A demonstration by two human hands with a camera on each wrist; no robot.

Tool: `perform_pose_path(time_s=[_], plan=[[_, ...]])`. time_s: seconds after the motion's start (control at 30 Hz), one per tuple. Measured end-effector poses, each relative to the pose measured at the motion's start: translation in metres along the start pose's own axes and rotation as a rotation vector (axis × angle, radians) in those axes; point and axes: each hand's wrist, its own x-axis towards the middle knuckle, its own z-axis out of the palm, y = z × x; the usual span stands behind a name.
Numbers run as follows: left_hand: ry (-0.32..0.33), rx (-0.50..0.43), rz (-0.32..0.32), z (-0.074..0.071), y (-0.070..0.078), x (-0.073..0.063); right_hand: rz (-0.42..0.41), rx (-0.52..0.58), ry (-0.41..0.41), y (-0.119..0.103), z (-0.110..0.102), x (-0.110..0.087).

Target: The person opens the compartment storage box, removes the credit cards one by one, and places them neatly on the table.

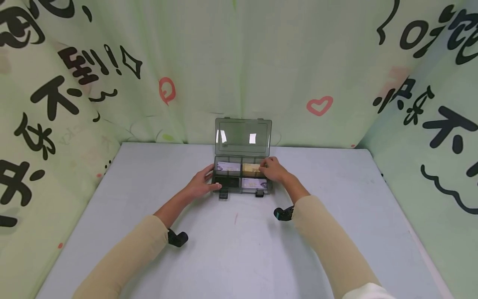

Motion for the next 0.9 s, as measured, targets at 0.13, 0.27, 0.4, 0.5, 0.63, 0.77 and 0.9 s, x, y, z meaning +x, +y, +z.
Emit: perform_pose_path(time_s=[0.13, 0.27, 0.4, 0.5, 0.63, 0.77, 0.9], plan=[[0.001, 0.001, -0.006, 0.0004, -0.0017, 0.0006, -0.009, -0.008, -0.005, 0.0018, 0.0018, 0.0003], [0.003, 0.000, -0.010, 0.0008, -0.0014, 0.0002, -0.004, -0.015, -0.011, 0.0029, 0.0024, 0.0001], [0.001, 0.010, -0.008, 0.0008, -0.0008, -0.0007, 0.002, -0.025, -0.017, 0.0038, 0.0019, 0.0006], [-0.001, 0.017, -0.005, 0.0006, -0.0003, -0.0012, -0.008, -0.032, -0.032, 0.0036, 0.0008, 0.0005], [-0.003, 0.021, -0.004, 0.0006, 0.0005, -0.0014, -0.030, -0.035, -0.056, 0.0037, -0.0014, 0.0011], [-0.004, 0.025, -0.002, 0.0006, 0.0011, -0.0017, -0.047, -0.051, -0.069, 0.0049, -0.0038, 0.0024], [-0.002, 0.027, -0.002, 0.0001, 0.0022, -0.0028, -0.061, -0.059, -0.076, 0.0060, -0.0062, 0.0034]])
